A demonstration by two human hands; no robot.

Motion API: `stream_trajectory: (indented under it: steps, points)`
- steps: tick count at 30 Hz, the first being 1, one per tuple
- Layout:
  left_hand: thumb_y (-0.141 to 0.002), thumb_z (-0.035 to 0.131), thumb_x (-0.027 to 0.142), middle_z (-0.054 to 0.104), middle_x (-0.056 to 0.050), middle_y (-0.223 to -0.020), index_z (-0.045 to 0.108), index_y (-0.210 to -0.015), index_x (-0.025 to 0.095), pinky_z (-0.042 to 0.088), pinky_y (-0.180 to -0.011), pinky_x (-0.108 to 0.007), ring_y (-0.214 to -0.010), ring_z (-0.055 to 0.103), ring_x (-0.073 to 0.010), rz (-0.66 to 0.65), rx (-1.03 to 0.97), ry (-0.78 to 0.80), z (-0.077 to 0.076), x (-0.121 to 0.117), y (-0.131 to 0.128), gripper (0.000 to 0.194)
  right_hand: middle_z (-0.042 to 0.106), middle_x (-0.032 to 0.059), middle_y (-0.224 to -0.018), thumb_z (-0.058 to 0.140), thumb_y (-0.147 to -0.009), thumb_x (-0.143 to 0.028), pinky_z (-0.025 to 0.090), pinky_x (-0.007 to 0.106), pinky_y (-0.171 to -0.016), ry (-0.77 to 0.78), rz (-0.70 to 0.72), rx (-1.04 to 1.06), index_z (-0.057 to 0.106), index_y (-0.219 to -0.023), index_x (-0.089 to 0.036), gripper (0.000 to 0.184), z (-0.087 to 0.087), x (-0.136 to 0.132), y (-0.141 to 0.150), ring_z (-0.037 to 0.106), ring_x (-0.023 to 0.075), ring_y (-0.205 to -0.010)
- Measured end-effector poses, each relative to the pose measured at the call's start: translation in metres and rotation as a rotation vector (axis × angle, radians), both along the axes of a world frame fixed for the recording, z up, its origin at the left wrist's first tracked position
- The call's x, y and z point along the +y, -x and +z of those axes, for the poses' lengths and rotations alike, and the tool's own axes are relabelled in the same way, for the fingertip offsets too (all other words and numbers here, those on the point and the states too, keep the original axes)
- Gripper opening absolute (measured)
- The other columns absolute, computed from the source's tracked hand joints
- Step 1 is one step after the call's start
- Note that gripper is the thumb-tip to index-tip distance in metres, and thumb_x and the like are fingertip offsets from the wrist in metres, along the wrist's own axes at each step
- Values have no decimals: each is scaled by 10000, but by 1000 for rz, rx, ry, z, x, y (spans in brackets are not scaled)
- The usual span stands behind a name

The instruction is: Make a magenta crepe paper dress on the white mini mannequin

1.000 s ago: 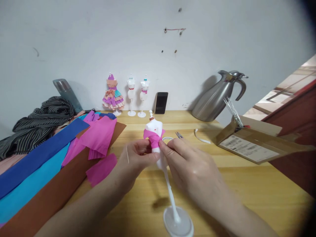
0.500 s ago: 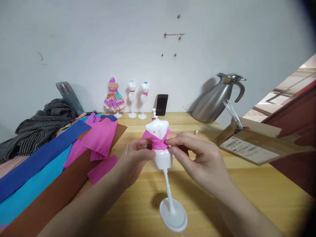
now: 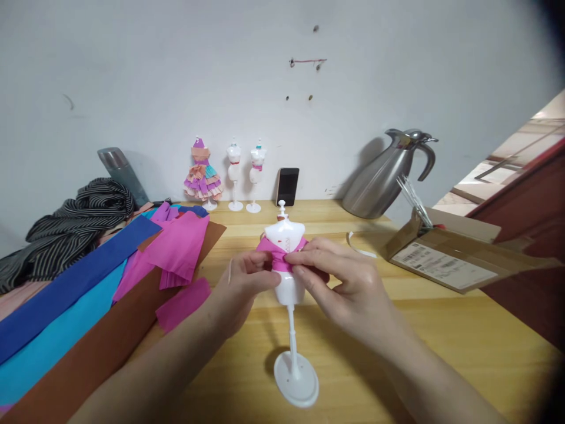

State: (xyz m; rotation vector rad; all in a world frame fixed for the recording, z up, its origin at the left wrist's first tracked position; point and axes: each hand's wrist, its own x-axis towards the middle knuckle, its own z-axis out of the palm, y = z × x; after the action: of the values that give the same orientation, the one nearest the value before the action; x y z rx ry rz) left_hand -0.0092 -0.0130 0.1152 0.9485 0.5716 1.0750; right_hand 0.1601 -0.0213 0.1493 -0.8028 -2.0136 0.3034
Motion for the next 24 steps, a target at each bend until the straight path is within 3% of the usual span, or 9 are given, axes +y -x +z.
stream_trajectory:
  steps: [6,10,13,16,19,24]
  points:
    - [-656,665,146,704,-46,-811,751,-812,136,442,-854,-312,-826,616,-181,5,37,-6,-2,2,1,178,648,26,-766,532,-884,-104,450,255,-542,-20,-60,30,709,-974,-213,226,1,-1,-6,580,133,-652]
    - [-670,687,174,713,-70,-860,744,-887,126,457,-863,-340,-856,632,-205,50,56,-25,-4,5,0,230,627,16,-686,571,-888,-206,438,266,-542,57,-143,-103,700,-866,-184,132,1,3,-10,554,132,-594]
    - [-666,729,193,710,-77,-890,717,-937,128,476,-836,-345,-854,641,-208,135,58,-47,-5,7,-1,279,663,27,-755,621,-869,-299,440,272,-554,145,-161,-259,694,-923,-183,147,0,6,-10,581,145,-619]
    - [-650,766,220,700,-69,-895,662,-983,145,488,-774,-333,-835,649,-206,242,96,-51,-7,9,-1,357,689,41,-910,662,-832,-288,469,289,-607,216,-122,-301,630,-1149,-197,332,-5,10,-7,606,151,-658]
    - [-595,803,237,684,-52,-869,616,-953,153,488,-734,-309,-811,641,-192,366,180,-91,-9,11,-1,412,684,49,-966,664,-795,-223,489,304,-639,288,-73,-257,558,-1256,-196,473,-16,18,-1,603,144,-658]
    - [-542,823,249,652,-27,-817,558,-859,160,493,-675,-271,-745,624,-153,529,250,-161,-17,16,-2,422,670,59,-962,656,-768,-206,488,280,-621,362,40,-95,572,-1230,-174,470,-35,37,4,604,151,-721]
